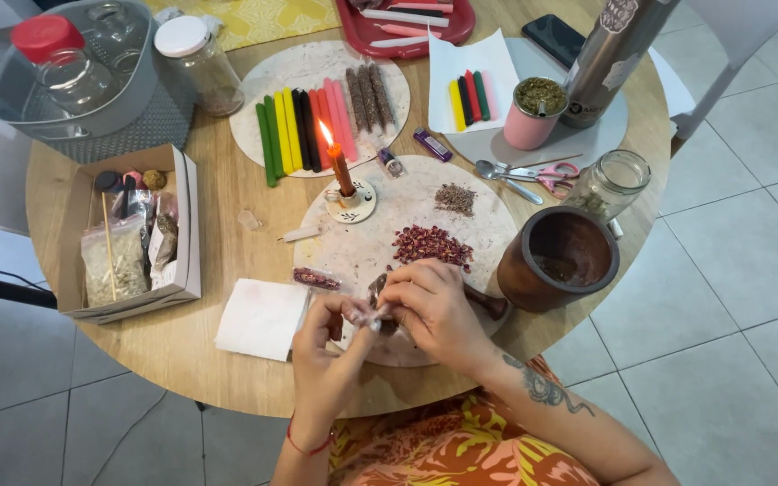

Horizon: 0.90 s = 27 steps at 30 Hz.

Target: Preparing a mixture of dried herbs and flowers by grinding them in a mortar and pestle and storing them in glass jars.

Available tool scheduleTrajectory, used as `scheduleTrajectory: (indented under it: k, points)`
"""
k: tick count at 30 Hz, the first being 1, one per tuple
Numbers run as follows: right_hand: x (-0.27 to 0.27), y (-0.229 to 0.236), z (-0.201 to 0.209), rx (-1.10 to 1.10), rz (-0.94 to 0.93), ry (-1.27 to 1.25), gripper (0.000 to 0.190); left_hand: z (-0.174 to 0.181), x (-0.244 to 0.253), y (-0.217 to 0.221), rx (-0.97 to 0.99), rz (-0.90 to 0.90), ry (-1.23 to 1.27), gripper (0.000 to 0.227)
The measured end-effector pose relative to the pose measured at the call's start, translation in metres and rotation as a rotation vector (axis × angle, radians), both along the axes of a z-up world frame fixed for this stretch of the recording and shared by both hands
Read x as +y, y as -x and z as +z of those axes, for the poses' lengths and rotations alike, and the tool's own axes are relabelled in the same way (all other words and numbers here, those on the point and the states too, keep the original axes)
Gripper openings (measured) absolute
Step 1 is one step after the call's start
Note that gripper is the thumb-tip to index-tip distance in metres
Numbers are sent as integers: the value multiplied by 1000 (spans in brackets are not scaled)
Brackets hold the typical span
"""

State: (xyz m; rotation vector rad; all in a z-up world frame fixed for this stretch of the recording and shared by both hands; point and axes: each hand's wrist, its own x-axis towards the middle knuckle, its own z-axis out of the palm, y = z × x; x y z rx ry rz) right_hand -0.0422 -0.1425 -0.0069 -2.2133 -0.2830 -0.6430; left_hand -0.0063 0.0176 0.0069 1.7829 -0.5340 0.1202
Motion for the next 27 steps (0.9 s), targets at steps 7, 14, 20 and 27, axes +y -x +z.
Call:
scheduleTrajectory:
  k: [7, 14, 20, 27]
  points:
    - [1, 5, 2, -221, -49, 186, 11, -21, 14, -8, 820, -275, 501, 11]
    - [0, 10, 8, -351, 50, 72, 12, -19, 16, -4, 707, -304, 388, 13]
    - [2, 4, 10, -48, 137, -502, 7, -17, 21, 1, 178, -489, 198, 13]
    - [-8, -3, 8, -10, -33, -512, 3, -13, 31, -2, 179, -401, 97, 16]
